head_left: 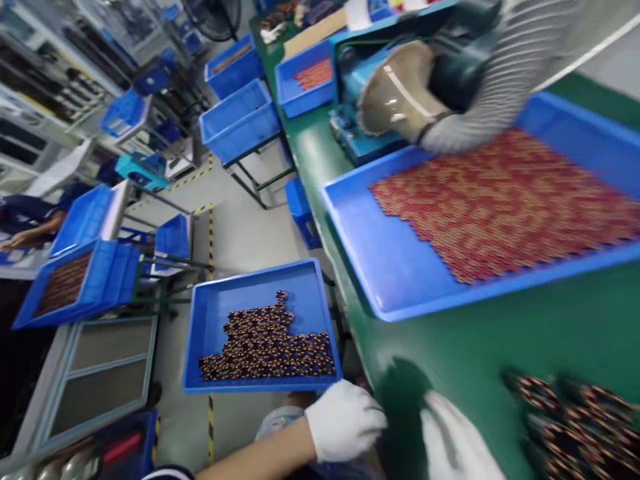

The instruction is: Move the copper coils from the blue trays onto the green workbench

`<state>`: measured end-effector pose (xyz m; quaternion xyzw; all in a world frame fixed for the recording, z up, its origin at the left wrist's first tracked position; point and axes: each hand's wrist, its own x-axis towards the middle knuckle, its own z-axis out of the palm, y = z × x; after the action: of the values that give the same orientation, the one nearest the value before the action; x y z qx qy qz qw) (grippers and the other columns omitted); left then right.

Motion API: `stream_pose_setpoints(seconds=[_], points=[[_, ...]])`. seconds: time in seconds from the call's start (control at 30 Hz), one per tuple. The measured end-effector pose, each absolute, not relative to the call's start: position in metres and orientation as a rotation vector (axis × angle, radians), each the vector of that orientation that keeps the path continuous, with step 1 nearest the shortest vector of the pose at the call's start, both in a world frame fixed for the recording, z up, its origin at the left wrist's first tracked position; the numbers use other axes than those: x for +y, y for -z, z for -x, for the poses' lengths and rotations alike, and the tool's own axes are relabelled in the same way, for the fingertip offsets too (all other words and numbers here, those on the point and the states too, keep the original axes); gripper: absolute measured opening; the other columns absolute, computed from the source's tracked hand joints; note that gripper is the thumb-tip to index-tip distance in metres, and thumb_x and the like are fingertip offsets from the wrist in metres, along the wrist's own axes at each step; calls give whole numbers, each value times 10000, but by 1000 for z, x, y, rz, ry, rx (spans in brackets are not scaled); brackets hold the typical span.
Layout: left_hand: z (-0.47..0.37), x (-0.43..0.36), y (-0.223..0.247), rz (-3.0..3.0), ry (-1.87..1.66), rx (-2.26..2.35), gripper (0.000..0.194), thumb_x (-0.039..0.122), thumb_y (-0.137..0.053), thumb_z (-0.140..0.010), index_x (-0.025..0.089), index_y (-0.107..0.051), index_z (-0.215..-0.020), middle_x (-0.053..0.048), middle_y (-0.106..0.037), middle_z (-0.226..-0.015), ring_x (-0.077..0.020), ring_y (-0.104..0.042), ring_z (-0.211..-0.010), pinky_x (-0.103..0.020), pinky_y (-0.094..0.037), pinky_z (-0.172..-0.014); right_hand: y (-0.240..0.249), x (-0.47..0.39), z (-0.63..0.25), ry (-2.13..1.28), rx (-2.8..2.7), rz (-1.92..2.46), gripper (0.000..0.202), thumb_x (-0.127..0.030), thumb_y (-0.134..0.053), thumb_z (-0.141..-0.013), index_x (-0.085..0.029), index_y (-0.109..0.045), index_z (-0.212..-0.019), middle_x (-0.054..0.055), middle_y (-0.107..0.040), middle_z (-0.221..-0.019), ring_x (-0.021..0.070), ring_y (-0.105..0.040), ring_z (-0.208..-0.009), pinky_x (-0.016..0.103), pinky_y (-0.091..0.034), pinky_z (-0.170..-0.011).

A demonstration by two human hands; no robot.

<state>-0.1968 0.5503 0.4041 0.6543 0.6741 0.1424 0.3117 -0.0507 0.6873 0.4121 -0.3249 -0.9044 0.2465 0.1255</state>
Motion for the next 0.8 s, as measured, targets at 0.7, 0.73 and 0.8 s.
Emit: stream_pose_setpoints(seconds=[0.7, 0.73, 0.8], points=[[375, 297, -254, -417, -275, 2521, 473, 350, -427, -844, 388, -407, -1314, -44, -321, -1422, -314, -246, -1327, -547, -221, -1119, -273, 463, 343, -354, -3612, 218, 380, -301, -480, -879, -327, -555, -1250, 135, -468, -1292, 356, -344, -1251, 534, -188, -1024], [375, 299, -254, -418, -280, 2518, 457, 336, -412, -848, 395, -420, -1301, -37, -338, -1410, -318, -250, -1320, -553, -217, -1116, -273, 458, 343, -289, -3607, 239, 369, -303, -462, -888, -329, -561, -1242, 140, -475, -1280, 359, -345, -1250, 538, -176, -1022], [375, 303, -255, -384, -268, 2503, 450, 315, -389, -851, 398, -428, -1292, -32, -378, -1379, -333, -258, -1309, -570, -201, -1112, -274, 450, 344, -193, -3626, 262, 377, -269, -431, -898, -343, -554, -1247, 140, -479, -1281, 357, -343, -1255, 543, -157, -1019]])
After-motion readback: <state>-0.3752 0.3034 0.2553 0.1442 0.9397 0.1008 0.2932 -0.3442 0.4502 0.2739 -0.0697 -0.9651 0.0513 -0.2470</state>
